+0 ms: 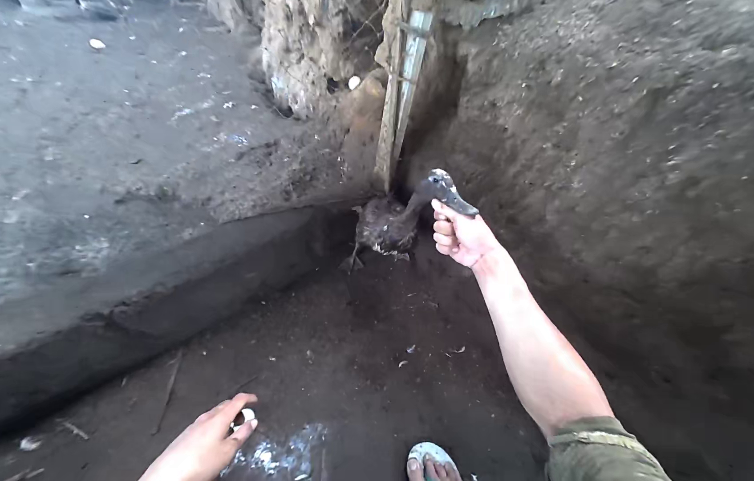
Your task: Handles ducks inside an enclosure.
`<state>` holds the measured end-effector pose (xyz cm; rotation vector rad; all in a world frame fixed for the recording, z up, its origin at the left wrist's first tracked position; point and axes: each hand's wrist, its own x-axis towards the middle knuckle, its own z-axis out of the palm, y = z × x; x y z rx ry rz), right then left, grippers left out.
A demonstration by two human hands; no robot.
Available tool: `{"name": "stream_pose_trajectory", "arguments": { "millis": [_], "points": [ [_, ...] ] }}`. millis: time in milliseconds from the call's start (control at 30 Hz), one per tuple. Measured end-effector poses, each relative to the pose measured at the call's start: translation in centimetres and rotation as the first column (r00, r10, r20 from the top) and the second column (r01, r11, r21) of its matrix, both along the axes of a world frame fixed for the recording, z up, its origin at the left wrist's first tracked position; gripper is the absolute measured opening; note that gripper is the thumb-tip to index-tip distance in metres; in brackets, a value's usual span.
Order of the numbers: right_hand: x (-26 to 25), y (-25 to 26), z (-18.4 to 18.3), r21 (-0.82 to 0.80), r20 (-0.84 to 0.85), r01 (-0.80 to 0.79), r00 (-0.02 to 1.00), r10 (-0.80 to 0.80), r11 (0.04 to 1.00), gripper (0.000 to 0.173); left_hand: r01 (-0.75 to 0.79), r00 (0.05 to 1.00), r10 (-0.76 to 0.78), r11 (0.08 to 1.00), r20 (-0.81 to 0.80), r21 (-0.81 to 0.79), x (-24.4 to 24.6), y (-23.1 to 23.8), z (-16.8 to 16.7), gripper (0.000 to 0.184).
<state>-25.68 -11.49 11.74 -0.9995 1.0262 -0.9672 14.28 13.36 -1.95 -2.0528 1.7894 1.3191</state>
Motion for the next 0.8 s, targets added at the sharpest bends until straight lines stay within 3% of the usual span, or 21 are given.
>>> {"name": "stream_pose_trajectory", "arguments": {
  "millis": [200,333,433,533,667,800],
  "points": [
    [-5.0,5.1,-2.3,0.125,-0.23,-0.05,0.97,0.078,0.991,0.025,-0.013,0.999,0.011,0.999,-0.045,-0.044,-1.4,-1.8,2.1,0.047],
    [-8.2,11.9,-3.2,0.283,-0.41,0.066,0.91,0.059,0.957,0.022,-0.012,0.991,0.0,0.996,-0.136,-0.087,-2.8,-2.7,2.9,0.047],
    [-8.7,17.6,-5.2,0.366,-0.395,0.137,0.918,0.02,0.921,0.022,0.024,0.985,-0.037,0.997,-0.168,-0.074,-3.1,-2.8,2.6,0.048],
    [-8.0,21.5,-9.7,0.425,-0.276,0.18,0.959,-0.062,0.887,0.029,0.025,0.985,-0.034,0.998,-0.166,-0.06,-2.8,-2.4,2.6,0.048],
    [-5.9,19.6,-12.8,0.426,-0.161,0.229,0.971,-0.176,0.875,0.032,-0.02,0.985,0.007,0.997,-0.17,-0.074,-2.1,-2.0,2.8,0.049],
    [-4.0,13.6,-6.2,0.349,-0.153,0.271,0.961,-0.231,0.897,0.033,-0.021,0.985,0.011,0.998,-0.17,-0.058,-2.2,-2.0,3.4,0.048]
  ]
}}
